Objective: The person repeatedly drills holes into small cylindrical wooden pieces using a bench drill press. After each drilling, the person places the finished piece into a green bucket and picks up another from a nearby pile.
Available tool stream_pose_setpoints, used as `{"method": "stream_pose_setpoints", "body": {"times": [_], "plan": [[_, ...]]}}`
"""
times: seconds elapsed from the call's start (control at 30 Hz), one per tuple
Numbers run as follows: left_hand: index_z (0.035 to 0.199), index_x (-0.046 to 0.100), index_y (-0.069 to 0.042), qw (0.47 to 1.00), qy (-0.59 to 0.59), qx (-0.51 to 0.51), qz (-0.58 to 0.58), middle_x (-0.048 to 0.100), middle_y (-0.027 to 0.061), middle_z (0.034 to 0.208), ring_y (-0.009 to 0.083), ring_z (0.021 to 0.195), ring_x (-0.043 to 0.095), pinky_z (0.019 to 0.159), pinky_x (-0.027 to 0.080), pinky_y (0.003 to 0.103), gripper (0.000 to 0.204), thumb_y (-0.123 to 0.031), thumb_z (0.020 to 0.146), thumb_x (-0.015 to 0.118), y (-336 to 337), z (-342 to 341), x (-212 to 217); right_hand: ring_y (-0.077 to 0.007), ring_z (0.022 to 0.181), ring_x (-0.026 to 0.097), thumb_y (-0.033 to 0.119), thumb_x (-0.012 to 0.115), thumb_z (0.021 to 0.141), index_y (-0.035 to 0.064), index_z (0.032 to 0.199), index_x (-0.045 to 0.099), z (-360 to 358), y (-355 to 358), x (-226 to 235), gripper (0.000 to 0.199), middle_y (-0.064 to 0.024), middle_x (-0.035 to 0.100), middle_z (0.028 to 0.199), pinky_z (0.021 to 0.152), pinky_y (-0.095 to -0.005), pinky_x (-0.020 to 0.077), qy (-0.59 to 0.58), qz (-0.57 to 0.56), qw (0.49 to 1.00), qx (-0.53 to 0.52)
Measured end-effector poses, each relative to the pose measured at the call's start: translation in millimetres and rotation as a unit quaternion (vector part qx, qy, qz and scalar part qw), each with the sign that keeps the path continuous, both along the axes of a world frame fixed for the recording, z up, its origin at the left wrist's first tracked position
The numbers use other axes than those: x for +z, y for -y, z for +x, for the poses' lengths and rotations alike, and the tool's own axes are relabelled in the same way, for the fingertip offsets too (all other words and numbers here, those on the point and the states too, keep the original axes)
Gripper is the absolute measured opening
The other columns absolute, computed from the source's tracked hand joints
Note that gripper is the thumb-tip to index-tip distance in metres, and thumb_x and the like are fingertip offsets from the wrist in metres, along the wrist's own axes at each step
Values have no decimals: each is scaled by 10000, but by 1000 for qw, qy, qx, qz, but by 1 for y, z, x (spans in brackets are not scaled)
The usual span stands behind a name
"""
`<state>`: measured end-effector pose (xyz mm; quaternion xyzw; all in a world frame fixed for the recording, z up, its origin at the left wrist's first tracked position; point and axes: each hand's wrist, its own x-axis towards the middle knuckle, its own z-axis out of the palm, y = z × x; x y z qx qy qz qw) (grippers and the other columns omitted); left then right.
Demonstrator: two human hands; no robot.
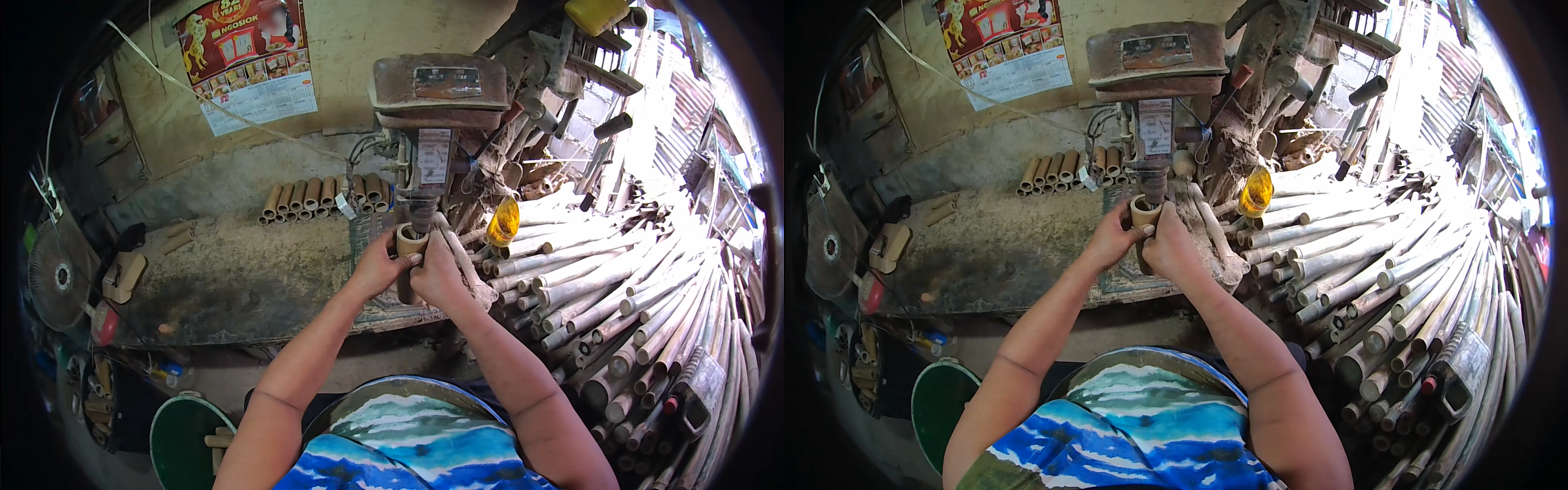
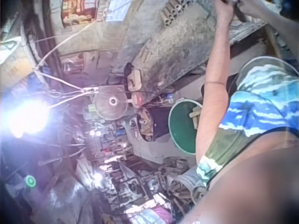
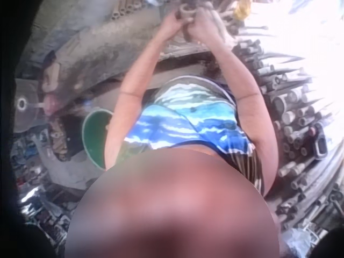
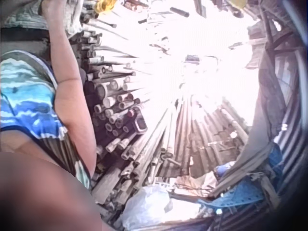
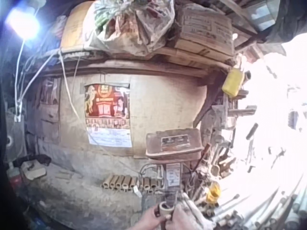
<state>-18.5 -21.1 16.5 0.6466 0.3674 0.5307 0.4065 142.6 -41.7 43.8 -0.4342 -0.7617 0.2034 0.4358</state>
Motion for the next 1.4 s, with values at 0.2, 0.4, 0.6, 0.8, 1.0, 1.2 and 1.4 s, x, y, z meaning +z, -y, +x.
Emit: {"method": "stream_pose_setpoints", "body": {"times": [0.2,0.4,0.6,0.8,1.0,1.2,1.4], "plan": [[1423,509,-11,1000,14,-6,-20,660,147,1324,235,1228,622,1056,478,383,634,-66,858,791,-21,-1,2,-523,1072,613,30,619,820,-41,1165,437,3,-18,2,397,-324,646,1056,911,-542,489,9,46,999,-15],[1406,505,-4,999,-22,-2,-41,673,124,1288,212,1207,615,1048,477,379,581,-12,881,752,-31,20,5,-469,1173,587,66,626,827,-24,1357,424,21,-25,4,574,-305,615,1194,994,-488,478,2,-37,999,-28],[1411,495,-2,1000,-23,0,-10,676,123,1282,210,1198,618,1052,474,378,597,-12,878,763,-12,28,1,-477,1143,606,36,598,826,-27,1359,415,29,-3,-2,568,-305,625,1172,987,-499,483,8,-14,999,-45],[1447,486,-18,1000,10,8,-16,672,136,1298,221,1209,629,1046,488,368,688,-97,851,821,7,6,0,-545,1012,605,12,588,823,-24,1174,428,4,9,-3,387,-353,613,1048,857,-574,483,-34,6,999,-2],[1431,516,-22,997,71,-20,-32,670,120,1291,200,1186,624,1047,477,362,664,-129,854,826,-13,-6,-4,-544,1037,594,30,587,791,-18,1114,452,-8,-3,1,353,-340,621,1020,895,-568,475,-10,-34,999,-30],[1438,515,-30,1000,14,-8,-8,679,119,1291,204,1182,630,1035,481,369,657,-150,865,813,-35,6,-7,-530,1058,602,24,607,810,-22,1140,451,7,-22,-5,368,-325,636,1049,893,-546,489,-18,0,1000,-25],[1430,509,-13,994,-89,52,29,680,180,1281,267,1171,657,1012,501,384,683,-190,853,828,-33,23,-18,-517,1082,607,15,604,825,-6,1192,462,21,-14,-14,394,-316,649,1088,903,-534,494,-23,-12,998,-48]]}}
